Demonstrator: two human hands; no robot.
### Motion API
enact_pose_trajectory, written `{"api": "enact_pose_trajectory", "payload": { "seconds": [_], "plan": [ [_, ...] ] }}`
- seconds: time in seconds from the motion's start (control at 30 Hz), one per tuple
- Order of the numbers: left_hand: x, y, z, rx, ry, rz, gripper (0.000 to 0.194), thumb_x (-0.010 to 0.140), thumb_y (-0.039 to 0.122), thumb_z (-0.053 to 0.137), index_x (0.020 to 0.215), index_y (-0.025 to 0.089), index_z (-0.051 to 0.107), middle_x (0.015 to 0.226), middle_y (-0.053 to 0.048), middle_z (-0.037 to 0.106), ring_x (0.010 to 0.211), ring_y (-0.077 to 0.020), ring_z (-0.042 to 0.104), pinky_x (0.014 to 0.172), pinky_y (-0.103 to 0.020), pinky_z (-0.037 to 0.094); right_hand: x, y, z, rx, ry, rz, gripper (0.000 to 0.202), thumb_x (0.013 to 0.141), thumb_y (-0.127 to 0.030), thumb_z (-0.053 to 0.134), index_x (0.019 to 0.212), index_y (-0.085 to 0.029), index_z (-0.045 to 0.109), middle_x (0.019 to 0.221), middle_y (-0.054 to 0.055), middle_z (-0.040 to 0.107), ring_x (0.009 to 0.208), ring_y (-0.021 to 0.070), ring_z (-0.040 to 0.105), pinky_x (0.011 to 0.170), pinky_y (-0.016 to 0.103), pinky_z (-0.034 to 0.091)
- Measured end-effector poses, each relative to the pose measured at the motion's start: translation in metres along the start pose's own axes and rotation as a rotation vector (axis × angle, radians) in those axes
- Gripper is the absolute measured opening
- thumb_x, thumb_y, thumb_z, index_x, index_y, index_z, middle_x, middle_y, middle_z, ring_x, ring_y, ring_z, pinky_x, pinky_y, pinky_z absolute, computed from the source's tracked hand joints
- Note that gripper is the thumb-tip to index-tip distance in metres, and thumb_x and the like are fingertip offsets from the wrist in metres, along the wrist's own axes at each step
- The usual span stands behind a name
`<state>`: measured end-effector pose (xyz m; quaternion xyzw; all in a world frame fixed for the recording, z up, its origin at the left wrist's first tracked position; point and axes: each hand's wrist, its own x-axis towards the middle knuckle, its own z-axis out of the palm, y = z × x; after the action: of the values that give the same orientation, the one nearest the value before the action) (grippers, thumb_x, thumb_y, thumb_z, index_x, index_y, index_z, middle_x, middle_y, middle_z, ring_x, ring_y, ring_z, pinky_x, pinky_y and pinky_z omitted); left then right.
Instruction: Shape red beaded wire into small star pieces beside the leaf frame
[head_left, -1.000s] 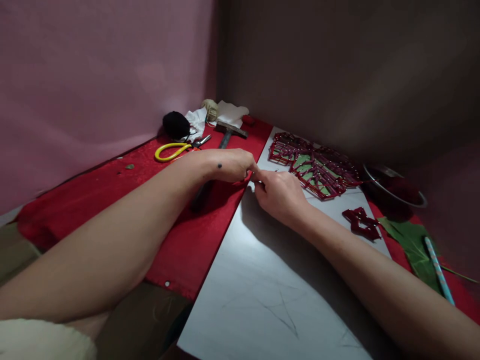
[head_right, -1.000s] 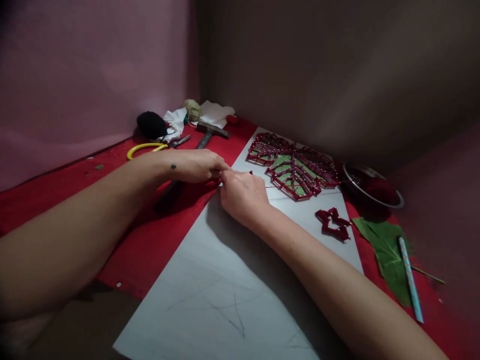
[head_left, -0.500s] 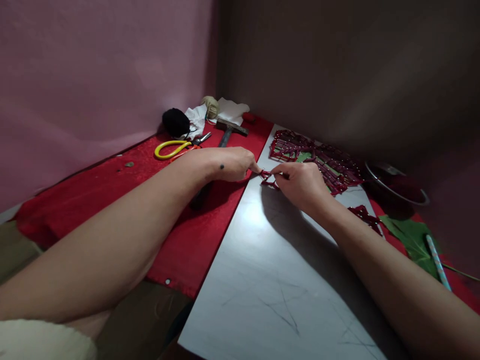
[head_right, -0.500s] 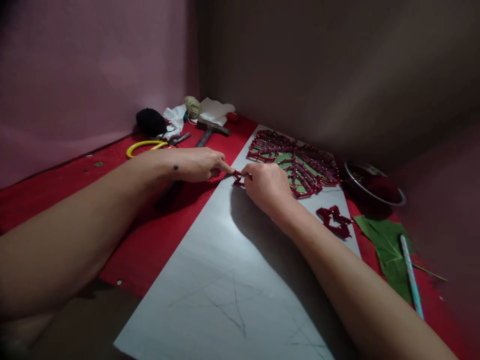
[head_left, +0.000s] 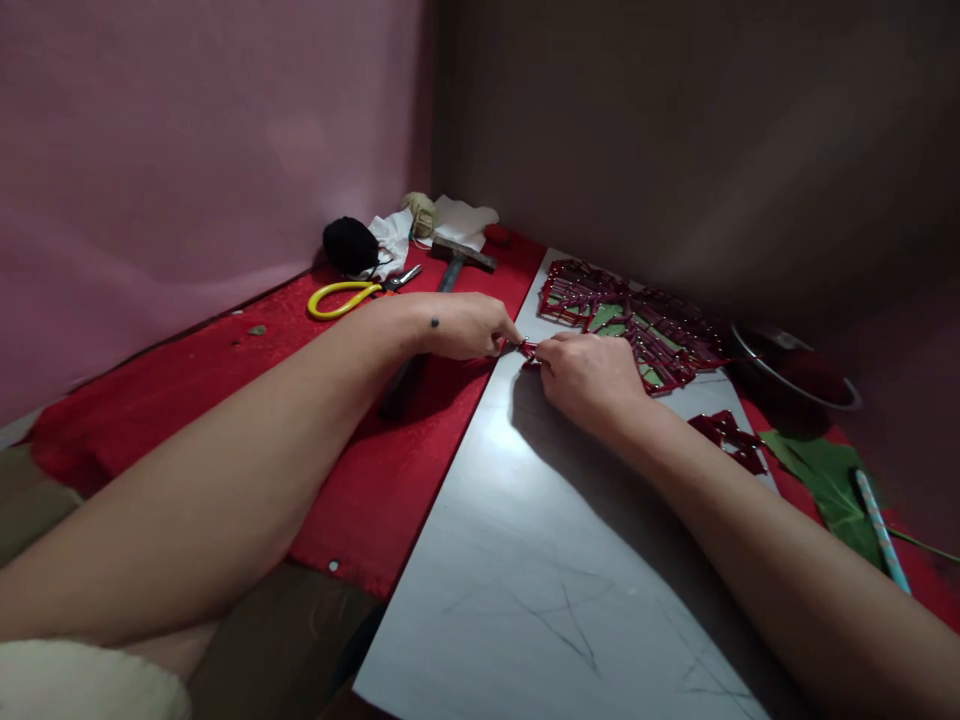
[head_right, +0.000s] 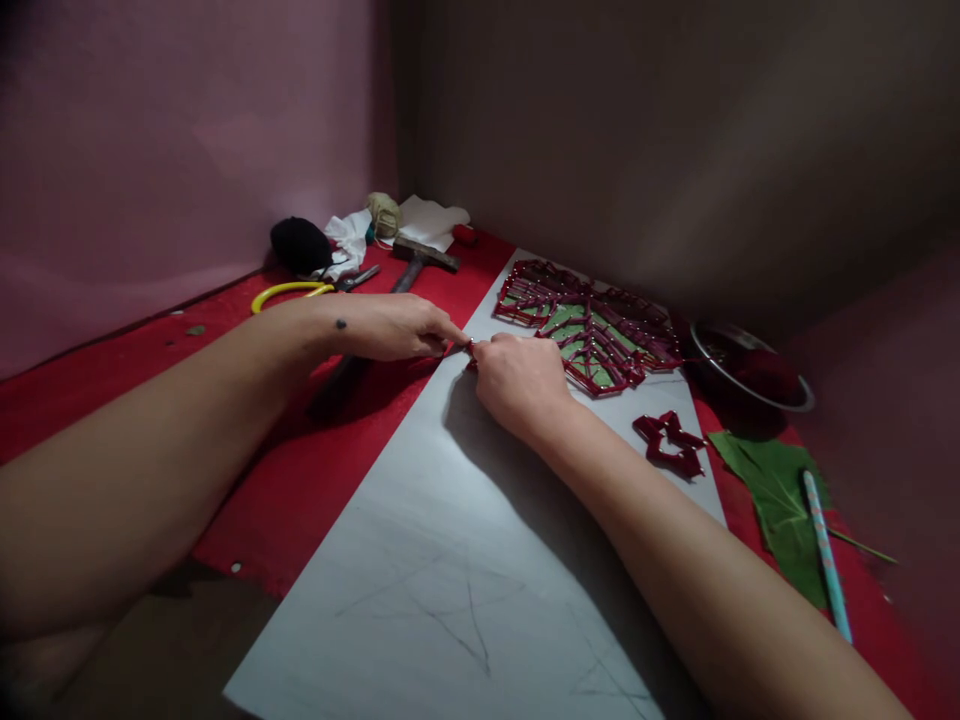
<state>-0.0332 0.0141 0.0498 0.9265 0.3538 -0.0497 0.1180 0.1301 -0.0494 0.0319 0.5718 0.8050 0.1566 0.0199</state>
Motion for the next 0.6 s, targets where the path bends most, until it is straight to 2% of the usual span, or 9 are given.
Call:
{"api": "enact_pose_trajectory", "payload": {
  "seconds": [0.17, 0.3, 0.6],
  "plan": [
    [-0.008, 0.004, -0.006, -0.003, -0.009, -0.009, 0.047, 0.079, 0.016, 0.044, 0.123, 0.03, 0.055, 0.097, -0.001, 0.068, 0.076, -0.013, 0.056, 0.067, -0.021, 0.036, -0.002, 0.002, -0.001, -0.054, -0.039, -0.113, 0.03, 0.081, -0.018, 0.039, 0.088, -0.02, 0.069, 0.087, 0.007, 0.067, 0.068, 0.0159, 0.056, 0.052, 0.028, 0.026],
    [-0.009, 0.007, -0.006, 0.02, -0.036, -0.021, 0.044, 0.08, 0.018, 0.044, 0.12, 0.031, 0.057, 0.105, -0.001, 0.067, 0.083, -0.0144, 0.056, 0.071, -0.021, 0.037, -0.006, 0.007, 0.006, -0.015, 0.008, -0.074, 0.031, 0.083, -0.021, 0.038, 0.084, -0.022, 0.069, 0.088, 0.005, 0.066, 0.066, 0.0145, 0.054, 0.052, 0.029, 0.025],
    [-0.005, 0.008, -0.002, 0.036, -0.002, -0.009, 0.046, 0.08, 0.014, 0.042, 0.122, 0.029, 0.055, 0.103, -0.003, 0.067, 0.083, -0.0149, 0.057, 0.07, -0.022, 0.036, -0.008, 0.009, 0.012, 0.038, 0.065, -0.07, 0.03, 0.082, -0.021, 0.039, 0.085, -0.022, 0.069, 0.086, 0.002, 0.066, 0.068, 0.0138, 0.054, 0.051, 0.03, 0.019]
  ]
}}
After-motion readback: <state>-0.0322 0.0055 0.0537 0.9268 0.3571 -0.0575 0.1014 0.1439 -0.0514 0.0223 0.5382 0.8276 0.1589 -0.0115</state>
